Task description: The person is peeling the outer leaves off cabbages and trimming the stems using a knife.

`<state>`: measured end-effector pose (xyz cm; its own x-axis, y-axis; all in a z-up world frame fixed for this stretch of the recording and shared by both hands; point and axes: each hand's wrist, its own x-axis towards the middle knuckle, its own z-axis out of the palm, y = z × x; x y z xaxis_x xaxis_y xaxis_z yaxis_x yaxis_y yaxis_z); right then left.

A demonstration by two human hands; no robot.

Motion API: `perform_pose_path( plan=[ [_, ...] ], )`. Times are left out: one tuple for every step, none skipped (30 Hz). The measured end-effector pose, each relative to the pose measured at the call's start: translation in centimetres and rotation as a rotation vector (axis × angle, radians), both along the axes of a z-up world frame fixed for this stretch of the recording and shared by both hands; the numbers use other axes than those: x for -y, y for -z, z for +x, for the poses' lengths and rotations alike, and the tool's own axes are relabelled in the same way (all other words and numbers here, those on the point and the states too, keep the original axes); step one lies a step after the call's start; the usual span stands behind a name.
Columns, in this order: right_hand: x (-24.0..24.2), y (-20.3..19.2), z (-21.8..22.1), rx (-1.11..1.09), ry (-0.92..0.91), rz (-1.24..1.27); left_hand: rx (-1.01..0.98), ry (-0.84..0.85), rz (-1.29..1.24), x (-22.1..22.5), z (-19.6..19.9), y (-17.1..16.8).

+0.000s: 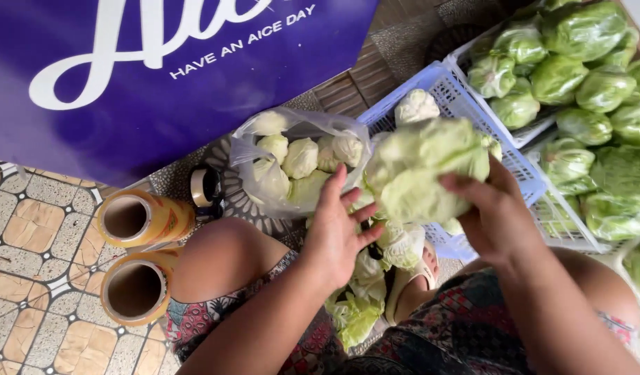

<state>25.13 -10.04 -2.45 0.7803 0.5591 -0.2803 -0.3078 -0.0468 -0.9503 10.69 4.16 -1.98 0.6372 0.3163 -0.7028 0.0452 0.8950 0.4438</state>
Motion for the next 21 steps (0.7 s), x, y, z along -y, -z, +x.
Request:
perform_pose_path(
  plan=[
    [1.7,0.0,-1.0,-0.113,-0.03,0.05,-0.008,0.059,-0.059,0.7,0.3,-0.4],
    [2.7,0.5,-1.5,-0.121,-0.021,0.051,-0.017,0.068,-0.059,1.3,0.2,-0.7],
    [3.6,1.0,-2.1,-0.009,-0.121,0.158,0.022,0.197,-0.074,1.8,0.2,-0.9],
    [4.3,1.5,-2.5,0.107,-0.229,0.268,0.065,0.319,-0.088,2.2,0.3,-1.2],
    [4.5,1.0,-2.8,0.102,-0.226,0.271,0.059,0.321,-0.086,2.3,0.2,0.2],
    [4.6,0.4,-3.1,0.598,-0.306,0.128,0.188,0.334,-0.168,2.3,0.0,1.6],
    [4.7,-0.2,-3.5,1.091,-0.369,-0.029,0.316,0.347,-0.251,2.2,-0.2,3.0],
    [5.1,-0.3,-3.1,1.087,-0.368,-0.026,0.311,0.347,-0.248,2.2,-0.4,3.7],
    [5.4,-0.4,-2.8,1.097,-0.496,-0.023,0.475,0.241,-0.168,2.0,-0.7,4.3],
    [5.3,-0.5,-2.3,1.109,-0.63,-0.011,0.64,0.128,-0.078,1.5,-0.9,5.0],
    [5.5,-1.0,-2.1,1.111,-0.633,0.003,0.638,0.122,-0.066,1.2,-1.2,5.3],
    [5.5,-1.5,-1.9,0.793,-0.688,0.21,0.637,0.081,0.077,0.9,-1.4,5.6],
    [5.6,-1.9,-1.7,0.466,-0.73,0.403,0.634,0.039,0.219,0.5,-1.7,6.0],
    [5.4,-1.8,-1.4,0.46,-0.73,0.409,0.627,0.039,0.223,0.4,-1.8,6.0],
    [5.3,-1.6,-1.0,0.28,-0.553,0.286,0.646,0.047,0.346,0.2,-1.9,5.9],
    [5.3,-1.5,-0.6,0.105,-0.368,0.16,0.668,0.058,0.465,0.2,-1.8,6.0],
    [5.0,-0.7,-0.4,0.102,-0.365,0.161,0.666,0.063,0.465,0.2,-1.7,5.7],
    [4.8,0.1,-0.3,-0.1,-0.321,0.119,0.708,0.103,0.532,0.3,-1.7,5.5],
    [4.7,0.9,-0.1,-0.3,-0.275,0.076,0.751,0.144,0.598,0.3,-1.6,5.2],
    [4.5,1.1,-0.7,-0.304,-0.264,0.077,0.75,0.155,0.592,0.4,-1.6,5.2],
    [4.3,1.2,-1.4,-0.351,-0.285,0.066,0.765,0.161,0.583,0.4,-1.5,5.2]
  ],
)
